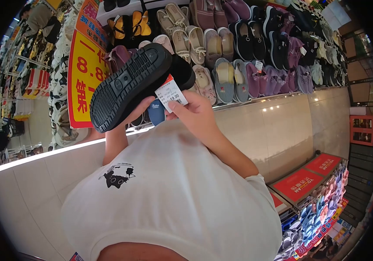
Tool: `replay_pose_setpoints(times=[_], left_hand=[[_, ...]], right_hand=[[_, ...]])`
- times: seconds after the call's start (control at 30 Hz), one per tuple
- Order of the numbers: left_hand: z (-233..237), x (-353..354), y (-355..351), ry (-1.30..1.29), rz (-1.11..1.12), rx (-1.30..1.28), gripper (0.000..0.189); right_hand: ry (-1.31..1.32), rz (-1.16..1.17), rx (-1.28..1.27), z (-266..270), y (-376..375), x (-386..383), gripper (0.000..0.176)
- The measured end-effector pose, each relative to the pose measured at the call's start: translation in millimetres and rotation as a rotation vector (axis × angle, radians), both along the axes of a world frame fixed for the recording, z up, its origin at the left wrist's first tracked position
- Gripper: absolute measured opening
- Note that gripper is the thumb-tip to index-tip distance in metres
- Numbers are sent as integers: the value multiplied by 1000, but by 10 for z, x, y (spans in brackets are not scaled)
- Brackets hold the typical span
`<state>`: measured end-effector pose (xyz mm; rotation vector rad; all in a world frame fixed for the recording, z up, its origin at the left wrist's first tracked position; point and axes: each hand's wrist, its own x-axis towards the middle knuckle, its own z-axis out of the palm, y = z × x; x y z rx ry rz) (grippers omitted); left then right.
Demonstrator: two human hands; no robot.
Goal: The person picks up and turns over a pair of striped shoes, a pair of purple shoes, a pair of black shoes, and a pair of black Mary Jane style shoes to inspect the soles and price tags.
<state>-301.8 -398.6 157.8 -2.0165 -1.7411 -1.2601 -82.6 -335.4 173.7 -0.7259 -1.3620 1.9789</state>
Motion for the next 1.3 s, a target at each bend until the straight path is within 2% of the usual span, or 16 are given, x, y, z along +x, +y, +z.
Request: replay_pose_setpoints(times=[0.2,0.5,0.7,0.8,1.1,1.2,1.3], left_hand=[[150,36,-40,154,71,-41,44],[139,11,-41,235,170,-62,43],[85,2,-49,142,168,-84,51],[147,34,-53,94,162,-105,41],[138,0,-36,136,142,34,41],[54,-56,-40,94,94,37,49],[62,-53,-44,95,85,-4,49]], right_hand=[[-20,67,-47,-4,-7,-5,20],[29,90,-40,-61,-44,-10,22],[52,112,22,-56,-27,14,22],[69,115,34,-54,-24,11,21],[68,110,52,11,-42,2,18],[-6,59,272,-112,-20,33,28],[40,-110,364,-77,-46,-12,46]])
